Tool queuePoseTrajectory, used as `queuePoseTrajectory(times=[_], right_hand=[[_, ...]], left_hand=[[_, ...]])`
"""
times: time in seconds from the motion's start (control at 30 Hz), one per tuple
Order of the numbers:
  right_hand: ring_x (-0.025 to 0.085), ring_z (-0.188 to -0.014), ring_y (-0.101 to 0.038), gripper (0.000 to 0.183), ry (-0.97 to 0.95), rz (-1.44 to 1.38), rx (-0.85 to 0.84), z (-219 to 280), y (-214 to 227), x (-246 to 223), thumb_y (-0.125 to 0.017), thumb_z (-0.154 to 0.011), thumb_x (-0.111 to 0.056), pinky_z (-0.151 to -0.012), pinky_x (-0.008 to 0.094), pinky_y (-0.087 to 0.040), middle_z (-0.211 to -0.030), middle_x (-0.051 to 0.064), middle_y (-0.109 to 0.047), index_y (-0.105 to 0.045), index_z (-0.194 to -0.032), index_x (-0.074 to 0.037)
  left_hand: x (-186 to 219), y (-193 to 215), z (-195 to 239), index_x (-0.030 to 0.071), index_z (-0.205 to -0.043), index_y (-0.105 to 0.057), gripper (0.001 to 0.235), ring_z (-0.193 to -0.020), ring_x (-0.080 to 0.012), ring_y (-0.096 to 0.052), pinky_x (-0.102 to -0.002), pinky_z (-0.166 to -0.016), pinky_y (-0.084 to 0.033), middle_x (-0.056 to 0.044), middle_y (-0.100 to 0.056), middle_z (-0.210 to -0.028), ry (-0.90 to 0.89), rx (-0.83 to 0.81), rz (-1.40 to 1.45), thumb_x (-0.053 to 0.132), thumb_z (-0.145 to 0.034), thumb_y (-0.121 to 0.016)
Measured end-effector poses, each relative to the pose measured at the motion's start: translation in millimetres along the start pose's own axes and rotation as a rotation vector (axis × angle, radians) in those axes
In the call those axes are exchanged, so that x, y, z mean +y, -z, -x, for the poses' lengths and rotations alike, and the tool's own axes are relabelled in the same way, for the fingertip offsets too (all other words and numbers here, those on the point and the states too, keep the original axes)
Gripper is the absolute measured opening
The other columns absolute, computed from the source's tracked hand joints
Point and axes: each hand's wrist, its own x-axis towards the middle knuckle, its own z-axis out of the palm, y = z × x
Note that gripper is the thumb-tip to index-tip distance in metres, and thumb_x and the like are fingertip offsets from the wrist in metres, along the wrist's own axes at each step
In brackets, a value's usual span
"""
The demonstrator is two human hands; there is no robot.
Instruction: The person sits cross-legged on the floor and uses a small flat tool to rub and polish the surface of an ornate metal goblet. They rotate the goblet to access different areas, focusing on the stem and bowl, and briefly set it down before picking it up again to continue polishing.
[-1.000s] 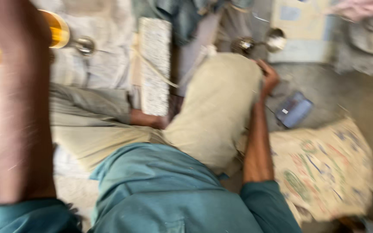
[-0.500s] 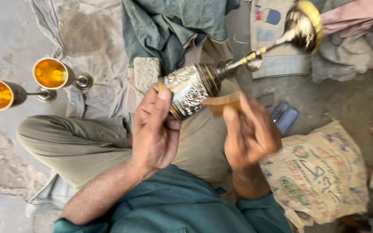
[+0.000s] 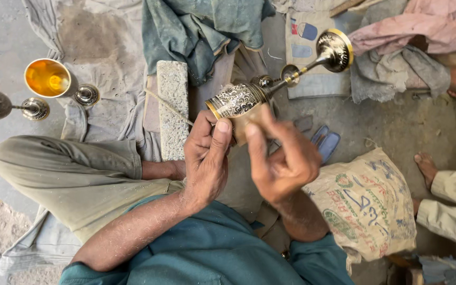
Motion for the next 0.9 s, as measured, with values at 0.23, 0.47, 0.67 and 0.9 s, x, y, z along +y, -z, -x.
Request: queuePoseTrajectory(times=[0.23,0.47,0.67,0.9], right_hand=[[0.012,-0.085,-0.070,0.025,-0.132,-0.237,-0.059,-22.4,13.3,-6.9,-0.073,-0.103,-0.004,-0.071,0.024,-0.055,-0.104,0.013,-0.075,-0.069,-0.126,0.005],[0.012,-0.086,-0.067,0.027,-0.158,-0.282,-0.078,-0.3,18.1,21.2,-0.072,-0.104,-0.001,-0.075,0.025,-0.055,-0.107,0.013,-0.074,-0.068,-0.129,0.008],[0.011,-0.084,-0.066,0.027,-0.203,-0.328,0.052,32.5,4.6,33.5,-0.071,-0.102,-0.003,-0.070,0.024,-0.055,-0.100,0.011,-0.073,-0.067,-0.125,0.010],[0.021,-0.098,-0.073,0.020,0.018,-0.131,0.048,17.7,-2.3,30.3,-0.072,-0.102,-0.002,-0.085,0.032,-0.060,-0.114,0.020,-0.073,-0.067,-0.120,0.008]], left_hand=[[6.8,-2.7,7.7,0.004,-0.122,-0.055,0.022,-0.102,-0.0031,-0.053,-0.020,-0.093,-0.045,0.001,-0.062,-0.115,-0.052,-0.084,-0.215,0.023,-0.112,-0.052],[-7.1,0.4,9.3,0.005,-0.113,-0.055,0.015,-0.090,-0.0009,-0.047,-0.018,-0.084,-0.043,0.002,-0.060,-0.106,-0.078,-0.017,-0.020,0.019,-0.113,-0.058],[6.7,-2.2,5.1,0.009,-0.102,-0.053,0.019,-0.072,-0.0003,-0.048,-0.017,-0.064,-0.041,0.005,-0.054,-0.087,0.035,0.132,0.093,0.022,-0.113,-0.061],[19.8,-8.6,-3.6,0.010,-0.103,-0.059,0.015,-0.073,-0.0019,-0.059,-0.018,-0.066,-0.048,0.004,-0.065,-0.089,0.122,0.200,0.266,0.025,-0.106,-0.058]])
